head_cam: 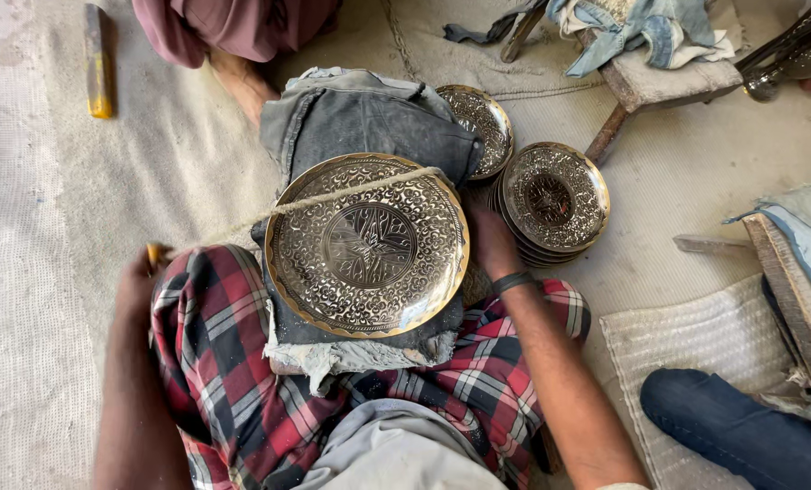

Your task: The person sits on the floor and uses a hammer and a small chisel to engrave intricate patterns onto a brass plate. They repeatedly strike the chisel to create detailed designs on the metal surface.

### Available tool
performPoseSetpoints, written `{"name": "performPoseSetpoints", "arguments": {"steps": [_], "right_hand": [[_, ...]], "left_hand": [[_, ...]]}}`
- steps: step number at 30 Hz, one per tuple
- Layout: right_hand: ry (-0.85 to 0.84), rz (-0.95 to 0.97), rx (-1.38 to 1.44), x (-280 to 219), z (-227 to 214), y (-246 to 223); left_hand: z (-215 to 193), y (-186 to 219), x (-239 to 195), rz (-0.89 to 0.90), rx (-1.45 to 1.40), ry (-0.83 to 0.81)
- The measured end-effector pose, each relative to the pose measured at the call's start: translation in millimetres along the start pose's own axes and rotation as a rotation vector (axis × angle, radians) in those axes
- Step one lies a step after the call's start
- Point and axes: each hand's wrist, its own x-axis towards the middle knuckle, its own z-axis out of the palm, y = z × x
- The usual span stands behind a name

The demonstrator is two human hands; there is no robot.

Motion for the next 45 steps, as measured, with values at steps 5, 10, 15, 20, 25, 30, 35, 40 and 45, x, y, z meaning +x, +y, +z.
{"name": "performPoseSetpoints", "arguments": {"steps": [5,10,15,20,25,30,35,40,45], "right_hand": [[-0.081,0.327,0.313,-26,41,21],[-0.017,0.157,0.197,-21,39,10],[-0.065,0.317,0.312,-16,39,8],[-0.026,0.246,0.198,-25,40,3],[-0.001,0.275,0.238,-40,49,17],[-0.007,0.274,0.280,-35,54,20],[-0.013,0.317,0.366,-45,48,11],[0.034,0.181,0.260,-38,55,20],[0.054,0.389,0.556,-48,62,27]], "left_hand": [[22,-64,-10,-0.305,-0.692,-0.095],[14,-62,-59,-0.138,-0.598,-0.007],[-6,10,-43,-0.126,-0.361,-0.141],[31,108,5,-0.082,-0.170,-0.599],[55,110,24,0.032,0.181,-0.784],[49,69,76,0.312,0.452,-0.501],[11,-2,76,0.241,0.596,-0.351],[10,-54,20,-0.008,-0.295,-0.415],[19,-54,15,-0.173,-0.226,-0.451]]}}
